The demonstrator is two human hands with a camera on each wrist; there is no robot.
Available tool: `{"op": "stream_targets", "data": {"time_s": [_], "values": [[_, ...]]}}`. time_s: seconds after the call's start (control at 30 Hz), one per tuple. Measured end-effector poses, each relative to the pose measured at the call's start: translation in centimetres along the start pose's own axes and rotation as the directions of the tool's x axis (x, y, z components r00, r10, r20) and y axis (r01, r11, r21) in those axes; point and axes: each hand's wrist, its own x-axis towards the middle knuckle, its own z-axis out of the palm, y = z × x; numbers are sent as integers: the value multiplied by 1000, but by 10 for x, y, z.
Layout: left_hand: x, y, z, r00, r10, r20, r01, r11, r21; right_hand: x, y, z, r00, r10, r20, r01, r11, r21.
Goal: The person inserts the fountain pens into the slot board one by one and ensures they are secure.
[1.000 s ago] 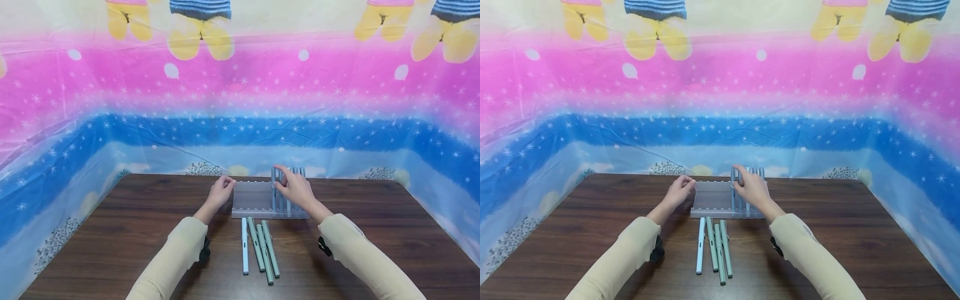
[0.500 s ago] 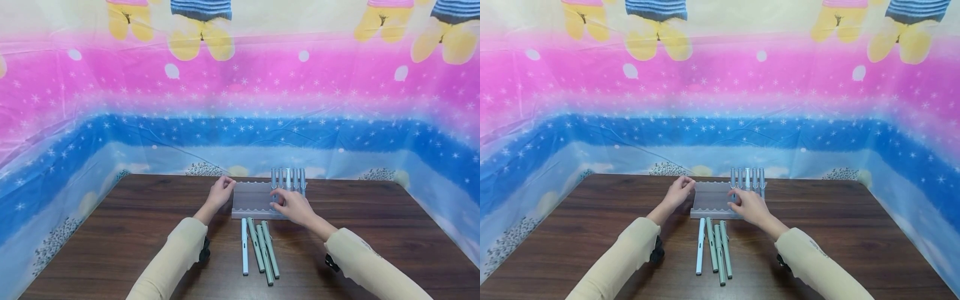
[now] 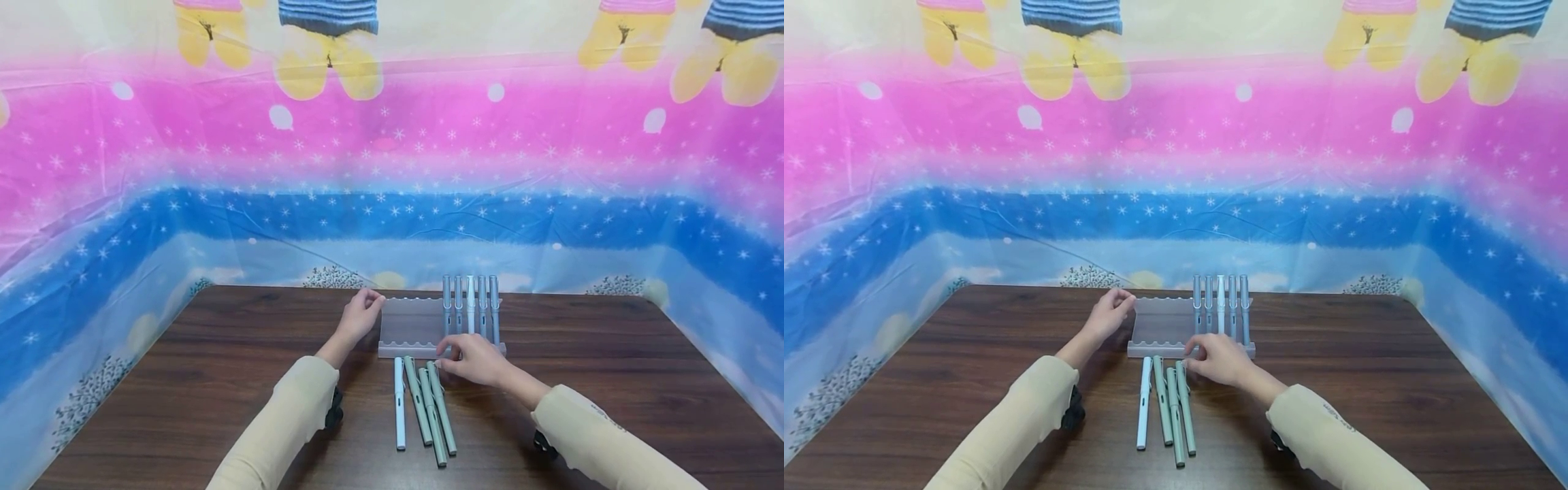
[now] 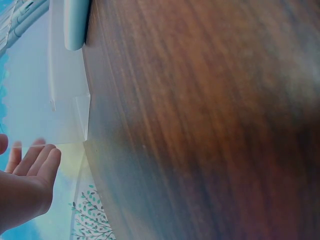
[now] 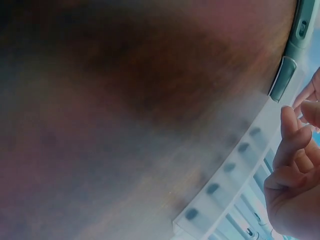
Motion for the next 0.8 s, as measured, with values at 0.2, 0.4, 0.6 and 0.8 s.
{"op": "stream_targets", "data": {"time_s": [0.2,0.4,0.6,0.8], "values": [[1,0,0,1000,0,1,0,1000,3,-1,-2,2,999,1,34,-1,1000,1],[0,0,0,1000,6,-2,-5,1000,5,0,-5,5,998,-21,57,22,1000,-15],[-1,1,0,1000,6,-6,-6,1000,7,-1,-5,9,998,4,66,-1,999,-45],[0,1,0,1000,1,0,-1,1000,2,-1,-7,9,996,40,77,-35,997,-62]]}}
